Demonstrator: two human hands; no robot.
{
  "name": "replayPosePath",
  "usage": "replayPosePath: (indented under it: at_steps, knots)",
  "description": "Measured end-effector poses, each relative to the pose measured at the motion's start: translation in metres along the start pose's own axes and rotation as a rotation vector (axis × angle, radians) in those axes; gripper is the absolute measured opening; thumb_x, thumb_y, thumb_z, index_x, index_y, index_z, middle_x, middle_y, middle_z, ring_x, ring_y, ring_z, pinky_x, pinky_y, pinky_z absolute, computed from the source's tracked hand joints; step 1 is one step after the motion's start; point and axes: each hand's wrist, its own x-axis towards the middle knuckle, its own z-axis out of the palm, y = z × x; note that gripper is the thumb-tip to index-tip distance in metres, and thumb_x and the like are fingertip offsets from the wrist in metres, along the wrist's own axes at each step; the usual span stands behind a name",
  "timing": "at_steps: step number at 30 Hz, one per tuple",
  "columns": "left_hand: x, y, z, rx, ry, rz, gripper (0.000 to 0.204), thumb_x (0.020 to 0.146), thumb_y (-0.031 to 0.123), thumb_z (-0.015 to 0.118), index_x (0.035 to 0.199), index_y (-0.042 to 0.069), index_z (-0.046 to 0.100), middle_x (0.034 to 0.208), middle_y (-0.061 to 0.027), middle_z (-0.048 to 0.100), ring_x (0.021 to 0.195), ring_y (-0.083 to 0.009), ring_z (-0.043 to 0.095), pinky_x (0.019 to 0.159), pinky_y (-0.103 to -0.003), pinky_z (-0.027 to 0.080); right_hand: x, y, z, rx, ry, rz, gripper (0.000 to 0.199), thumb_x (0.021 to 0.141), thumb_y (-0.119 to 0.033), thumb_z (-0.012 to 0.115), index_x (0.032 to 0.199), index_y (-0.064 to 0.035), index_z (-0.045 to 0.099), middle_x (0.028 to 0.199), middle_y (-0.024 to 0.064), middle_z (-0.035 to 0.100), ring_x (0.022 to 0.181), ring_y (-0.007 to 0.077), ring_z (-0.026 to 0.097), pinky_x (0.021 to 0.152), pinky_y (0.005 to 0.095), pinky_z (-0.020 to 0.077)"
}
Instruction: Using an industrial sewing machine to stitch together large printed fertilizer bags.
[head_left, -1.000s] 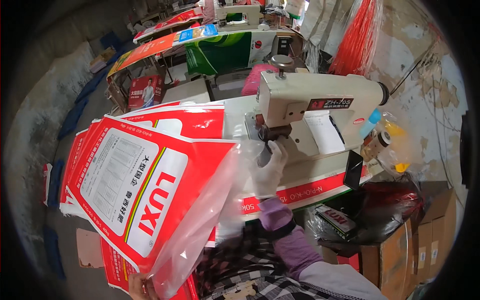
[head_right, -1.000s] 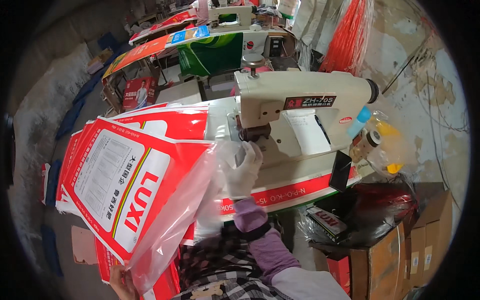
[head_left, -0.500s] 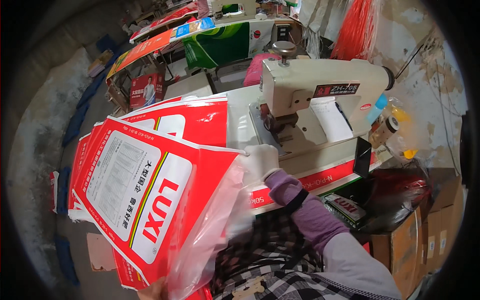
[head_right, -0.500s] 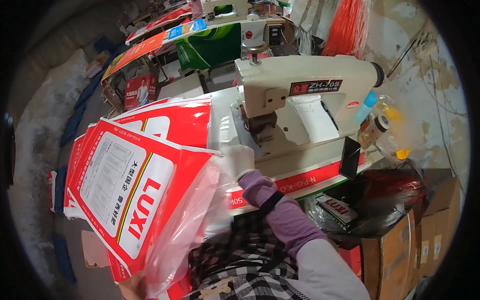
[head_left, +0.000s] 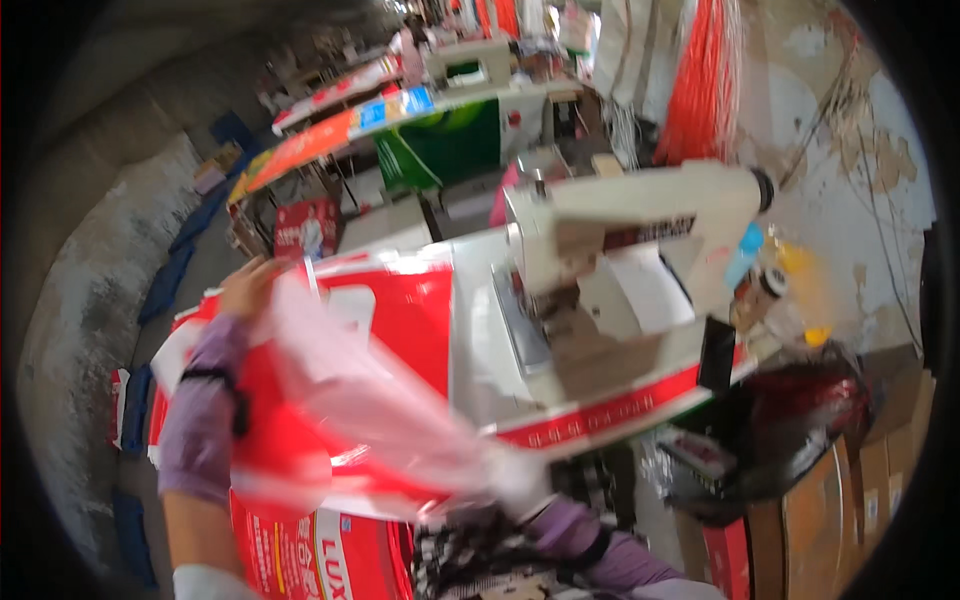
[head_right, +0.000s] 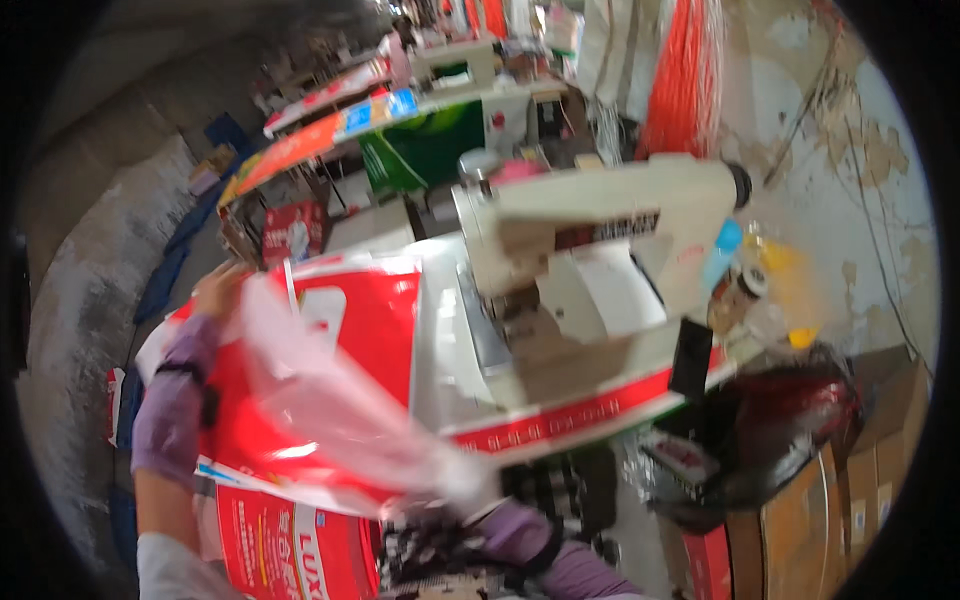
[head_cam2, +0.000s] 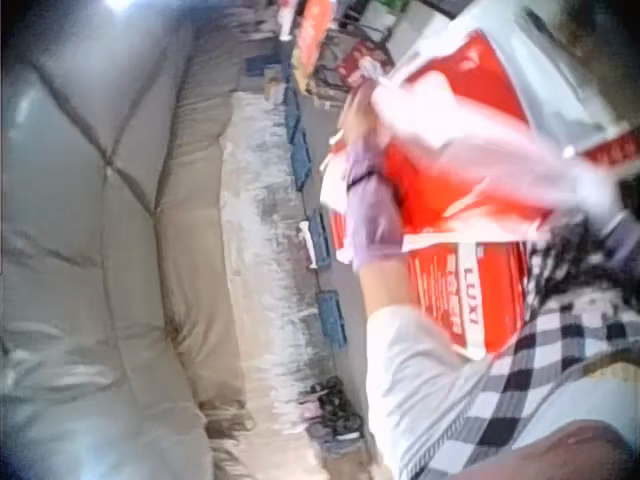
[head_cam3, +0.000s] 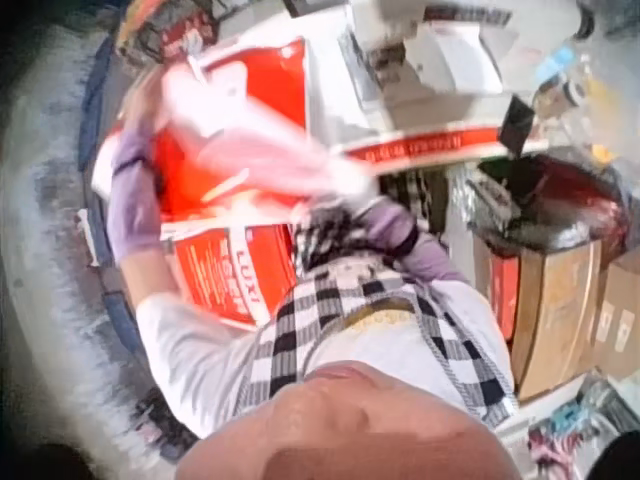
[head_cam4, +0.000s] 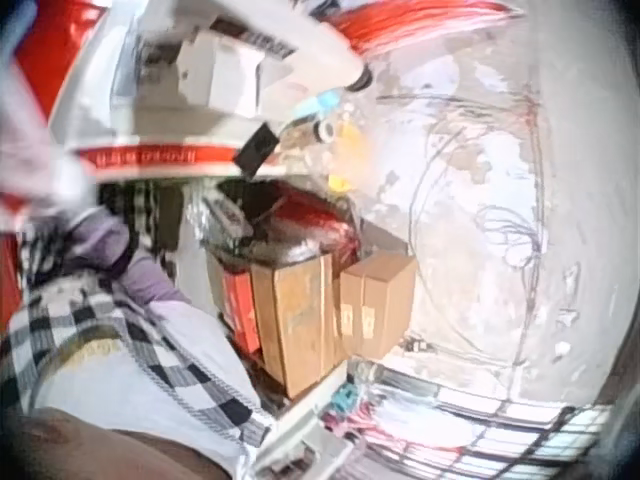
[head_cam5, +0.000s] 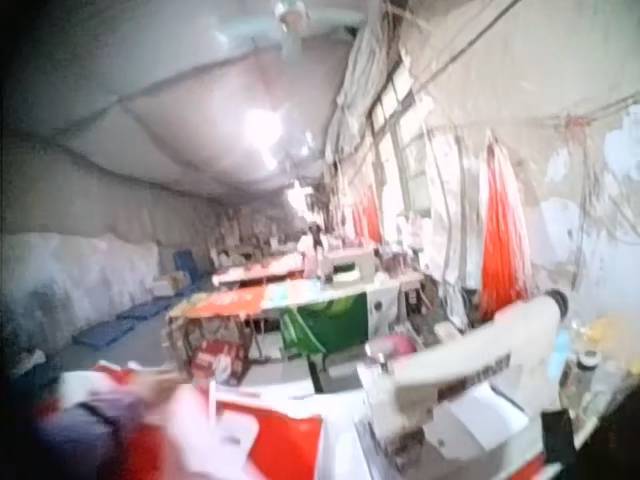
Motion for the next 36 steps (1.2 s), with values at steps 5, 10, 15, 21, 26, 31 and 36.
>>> replayPosePath:
  at_steps: [5,10,15,21,26,31,36]
  knots:
    - [0.08,0.144,0.16,-0.583,-0.131,0.223,0.035,0.069,-0.009,0.054,0.092,0.009,0.072,0.09,-0.0107,0.07,0.082,-0.0299,0.067,0.073,-0.034,0.053,-0.076,0.046,-0.103,-0.899,0.699,-0.141,0.026,0.088,-0.01,0.057,0.111,-0.0008,0.065,0.087,0.0182,0.069,0.082,0.0166,0.068,0.073,0.0298,0.0512]
    - [0.077,0.182,0.255,-0.865,-0.286,0.311,0.031,0.063,-0.011,0.055,0.08,0.009,0.071,0.087,-0.0089,0.07,0.081,-0.025,0.068,0.073,-0.032,0.054,-0.159,0.005,-0.096,-1.639,0.495,-0.205,0.029,0.08,-0.011,0.062,0.109,-0.0072,0.068,0.075,0.0124,0.066,0.068,0.0317,0.065,0.06,0.0386,0.0501]
    - [0.06,0.219,0.252,-0.636,-0.159,0.492,0.031,0.068,-0.006,0.059,0.084,0.016,0.073,0.088,-0.0049,0.07,0.085,-0.0242,0.067,0.074,-0.034,0.054,-0.152,0.047,-0.154,-1.46,0.498,-0.021,0.038,0.076,-0.003,0.06,0.111,-0.0145,0.069,0.069,0.0074,0.067,0.063,0.0245,0.065,0.057,0.034,0.05]
    - [0.086,0.218,0.211,-0.146,-0.515,0.461,0.025,0.075,0.017,0.068,0.096,0.028,0.073,0.093,-0.0053,0.069,0.085,-0.0284,0.066,0.073,-0.037,0.053,-0.162,0.013,-0.12,-0.611,0.66,0.259,0.032,0.084,-0.001,0.05,0.106,-0.0085,0.071,0.095,0.01,0.072,0.083,0.0113,0.068,0.077,0.0259,0.0534]
    - [0.065,0.281,0.242,0.298,-0.401,0.319,0.025,0.08,0.03,0.056,0.091,0.014,0.072,0.077,-0.0027,0.068,0.102,-0.0205,0.059,0.083,-0.042,0.046,-0.09,0.011,-0.11,-0.946,0.539,0.11,0.036,0.085,-0.006,0.052,0.119,-0.0111,0.064,0.097,0.0176,0.068,0.086,0.0251,0.069,0.077,0.029,0.0528]
    - [0.013,0.211,0.244,0.994,-0.072,0.697,0.016,0.088,0.019,0.052,0.092,0.011,0.065,0.073,0.0006,0.052,0.065,-0.0165,0.055,0.056,-0.035,0.047,0.029,0.005,-0.108,-1.037,0.566,-0.264,0.031,0.087,-0.014,0.054,0.116,-0.0167,0.064,0.079,0.0189,0.063,0.069,0.0344,0.063,0.06,0.0434,0.0487]
    - [0.015,0.117,0.052,0.48,-0.588,0.811,0.017,0.085,0.031,0.054,0.086,0.021,0.067,0.074,-0.0041,0.063,0.07,-0.025,0.063,0.065,-0.052,0.05,0.11,0.005,-0.116,-0.841,0.478,-0.422,0.03,0.09,-0.01,0.053,0.117,-0.0058,0.064,0.082,0.0057,0.07,0.069,0.0152,0.065,0.067,0.0304,0.0519]
